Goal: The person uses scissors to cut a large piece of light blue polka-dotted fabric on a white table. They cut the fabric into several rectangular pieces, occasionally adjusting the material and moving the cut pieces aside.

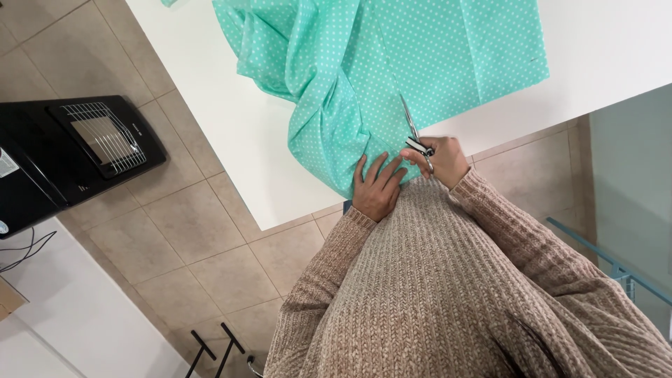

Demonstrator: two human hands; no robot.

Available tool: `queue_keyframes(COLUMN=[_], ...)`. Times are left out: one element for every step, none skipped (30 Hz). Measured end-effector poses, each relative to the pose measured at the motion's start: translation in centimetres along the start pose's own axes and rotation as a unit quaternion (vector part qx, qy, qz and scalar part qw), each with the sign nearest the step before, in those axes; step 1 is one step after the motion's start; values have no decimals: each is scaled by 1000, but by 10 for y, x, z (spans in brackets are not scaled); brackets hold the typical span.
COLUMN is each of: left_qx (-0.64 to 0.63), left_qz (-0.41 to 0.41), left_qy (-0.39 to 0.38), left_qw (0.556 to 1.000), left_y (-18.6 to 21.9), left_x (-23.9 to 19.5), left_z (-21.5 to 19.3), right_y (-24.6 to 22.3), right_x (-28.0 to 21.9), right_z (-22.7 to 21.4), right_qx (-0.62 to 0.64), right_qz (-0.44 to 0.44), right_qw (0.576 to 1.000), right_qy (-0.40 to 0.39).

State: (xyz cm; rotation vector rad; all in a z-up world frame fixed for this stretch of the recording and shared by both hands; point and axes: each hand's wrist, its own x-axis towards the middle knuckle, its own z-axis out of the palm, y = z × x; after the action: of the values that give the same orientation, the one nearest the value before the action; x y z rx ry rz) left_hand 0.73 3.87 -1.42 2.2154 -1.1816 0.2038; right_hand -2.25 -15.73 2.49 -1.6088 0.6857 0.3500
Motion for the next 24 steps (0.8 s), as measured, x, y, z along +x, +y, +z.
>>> queue_keyframes(left_qx=[0,-3,-5,-6,-5,-3,-3,-3,-3,-4,-7,-9,-8,-6,-5,-4,-3,-2,-1,0,0,1,-6,-13], left_qz=[0,-1,-1,-2,-2,-2,-2,2,5,6,5,3,4,5,5,4,4,4,4,7,10,10,10,11], left_qy=[0,0,1,1,1,2,3,2,1,1,1,2,3,2,0,1,2,3,3,3,3,4,9,12], left_qw=[1000,1000,1000,1000,1000,1000,1000,1000,1000,1000,1000,1000,1000,1000,1000,1000,1000,1000,1000,1000,1000,1000,1000,1000], left_y=[0,0,0,0,0,0,0,-1,-1,0,0,0,-1,-1,-1,-1,-1,-1,-1,-2,-2,-1,-1,-1], left_x=[0,0,0,0,-1,-1,0,1,1,1,1,2,2,1,0,1,1,1,2,2,2,2,2,3], left_z=[0,0,-1,0,0,0,-1,-1,-2,-2,-3,-3,-2,-2,-1,-2,-2,-2,-2,-3,-3,-4,-4,-4], right_y=[-3,-6,-9,-11,-13,-16,-15,-14,-12,-15,-18,-21,-18,-14,-10,-9,-7,-6,-10,-14,-18,-19,-20,-20], right_x=[-1,-2,-3,-4,-4,-4,-1,3,6,6,6,8,10,11,13,12,11,10,11,11,11,13,15,18], right_z=[0,-1,-1,-1,-1,-1,-1,-2,-3,-3,-3,-4,-3,-2,0,-1,-1,-2,-3,-4,-5,-4,-4,-4], right_qx=[0,0,0,-1,6,14,13,11,9,9,8,7,7,6,5,5,4,3,2,14,25,24,32,41], right_qz=[0,7,13,14,16,18,17,9,1,1,3,3,1,2,3,2,4,5,5,3,1,0,-3,-6], right_qw=[1000,1000,1000,1000,1000,1000,1000,1000,1000,1000,1000,1000,1000,1000,1000,1000,1000,1000,1000,1000,1000,1000,999,999], right_qy=[0,3,6,6,7,8,7,2,-4,-3,-6,-10,-9,-5,0,-1,0,2,1,-4,-8,-8,-8,-7])
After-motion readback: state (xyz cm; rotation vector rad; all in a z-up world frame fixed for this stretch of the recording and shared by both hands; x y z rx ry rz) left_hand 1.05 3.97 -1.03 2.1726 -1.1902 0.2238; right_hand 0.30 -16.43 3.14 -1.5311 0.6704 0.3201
